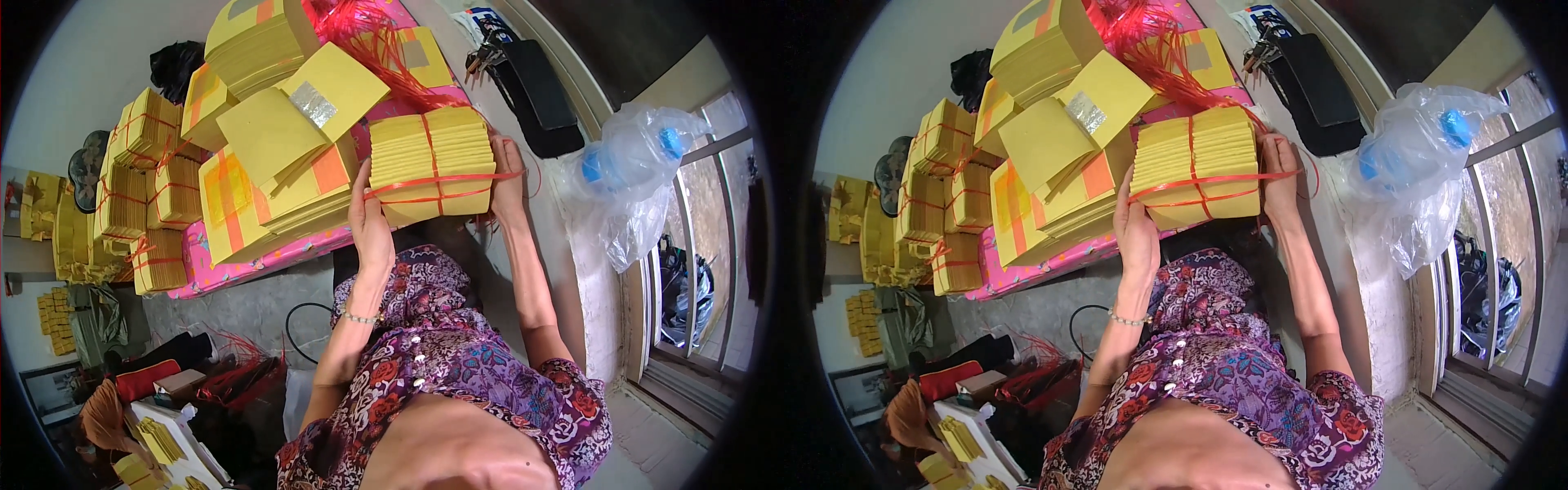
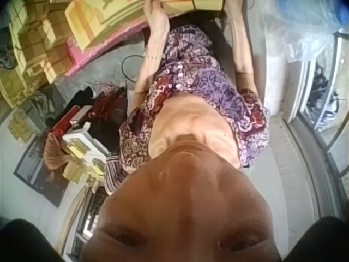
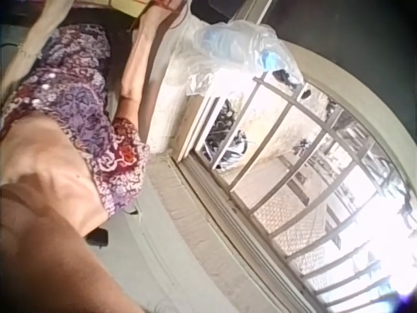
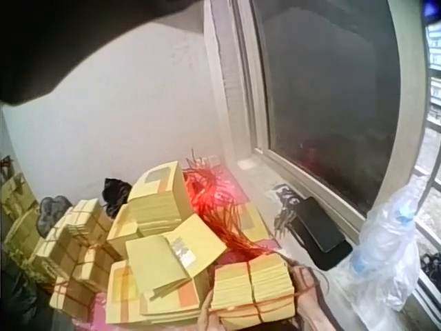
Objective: Tying stacks of yellow paper with red plastic ribbons.
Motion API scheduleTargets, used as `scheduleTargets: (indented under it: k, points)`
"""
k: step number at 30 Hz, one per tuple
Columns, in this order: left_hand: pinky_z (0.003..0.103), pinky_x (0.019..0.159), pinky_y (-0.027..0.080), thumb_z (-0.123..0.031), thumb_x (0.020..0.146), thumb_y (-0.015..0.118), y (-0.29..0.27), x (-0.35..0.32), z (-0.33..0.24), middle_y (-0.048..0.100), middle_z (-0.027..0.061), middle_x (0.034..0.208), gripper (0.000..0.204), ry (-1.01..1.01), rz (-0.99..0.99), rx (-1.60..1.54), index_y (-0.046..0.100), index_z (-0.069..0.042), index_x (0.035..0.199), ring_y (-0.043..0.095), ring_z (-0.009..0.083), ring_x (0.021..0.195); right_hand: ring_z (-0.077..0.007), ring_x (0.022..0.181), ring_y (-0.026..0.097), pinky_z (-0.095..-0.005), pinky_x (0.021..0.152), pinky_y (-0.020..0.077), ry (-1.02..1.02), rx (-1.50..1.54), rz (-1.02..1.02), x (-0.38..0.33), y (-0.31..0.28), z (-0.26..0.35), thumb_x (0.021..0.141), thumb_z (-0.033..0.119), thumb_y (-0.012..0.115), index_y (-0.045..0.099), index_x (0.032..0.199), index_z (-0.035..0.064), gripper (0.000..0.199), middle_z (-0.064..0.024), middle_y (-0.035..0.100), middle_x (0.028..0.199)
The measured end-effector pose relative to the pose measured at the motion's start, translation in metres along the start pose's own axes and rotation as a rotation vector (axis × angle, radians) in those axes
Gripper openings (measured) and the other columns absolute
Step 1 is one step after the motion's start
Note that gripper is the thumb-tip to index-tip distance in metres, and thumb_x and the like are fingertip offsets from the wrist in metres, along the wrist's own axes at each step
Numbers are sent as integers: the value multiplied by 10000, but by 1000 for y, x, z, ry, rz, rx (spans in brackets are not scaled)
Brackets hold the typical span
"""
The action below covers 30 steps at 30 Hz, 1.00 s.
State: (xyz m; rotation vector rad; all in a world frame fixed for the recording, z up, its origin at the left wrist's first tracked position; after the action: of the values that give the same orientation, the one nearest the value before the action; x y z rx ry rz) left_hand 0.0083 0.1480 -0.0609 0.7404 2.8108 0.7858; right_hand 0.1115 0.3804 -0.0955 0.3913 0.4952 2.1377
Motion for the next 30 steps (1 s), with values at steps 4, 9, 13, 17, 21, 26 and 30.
scheduleTargets:
  k: [4,9,13,17,21,26,30]
  points:
    - [282,1064,315,13,948,278,-1,-1,-1,433,116,1415,468,211,-54,177,375,5,1406,418,172,1288,-45,806,493,-201,726,417,-67,-28,125,17,21,18,1002,240,487,538,995,63,185,16,543,892]
    - [189,826,394,22,937,298,-31,-7,42,432,78,1415,490,185,-127,355,355,-10,1423,472,85,1142,-60,844,505,-203,759,422,-100,-307,132,25,3,-20,1009,217,466,531,999,57,173,0,564,948]
    - [231,935,409,4,955,259,-22,-16,35,454,100,1390,474,280,-148,497,355,-15,1419,482,137,1197,-70,875,517,-217,786,425,-100,-217,84,13,-8,-28,1006,173,464,545,985,37,160,-18,577,940]
    - [319,1104,275,-13,983,248,-20,-19,32,398,166,1441,440,105,-136,145,326,23,1415,369,235,1343,-58,844,522,-210,756,437,-22,-140,108,0,-9,-31,1016,195,441,535,1003,47,175,-12,580,939]
    - [321,1106,276,-23,995,236,-15,-44,11,376,197,1447,434,118,-150,142,299,36,1420,378,241,1337,-60,823,537,-213,743,451,30,-193,122,-22,3,-15,1022,215,427,531,1018,48,198,-13,588,936]
    - [333,1114,270,-50,1009,253,-25,-70,5,377,175,1451,429,44,-193,109,306,16,1430,363,243,1346,-53,803,524,-223,716,433,128,-173,48,-49,-1,-20,1016,189,446,537,977,52,170,2,583,882]
    - [341,1127,262,-148,1039,297,-23,-90,0,352,136,1464,433,1,-159,87,277,21,1437,352,198,1342,-68,819,562,-223,729,468,159,-151,35,-68,-8,-20,1012,206,452,522,1039,59,166,-6,590,903]
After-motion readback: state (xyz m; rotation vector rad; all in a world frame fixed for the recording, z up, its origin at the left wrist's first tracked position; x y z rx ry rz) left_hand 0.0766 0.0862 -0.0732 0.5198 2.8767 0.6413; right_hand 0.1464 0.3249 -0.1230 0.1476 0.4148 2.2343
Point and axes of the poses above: each hand's wrist, its own x-axis towards the middle knuckle, its own y-axis out of the palm, z = x × y, the point moved 9 cm from there along x, towards the middle knuckle
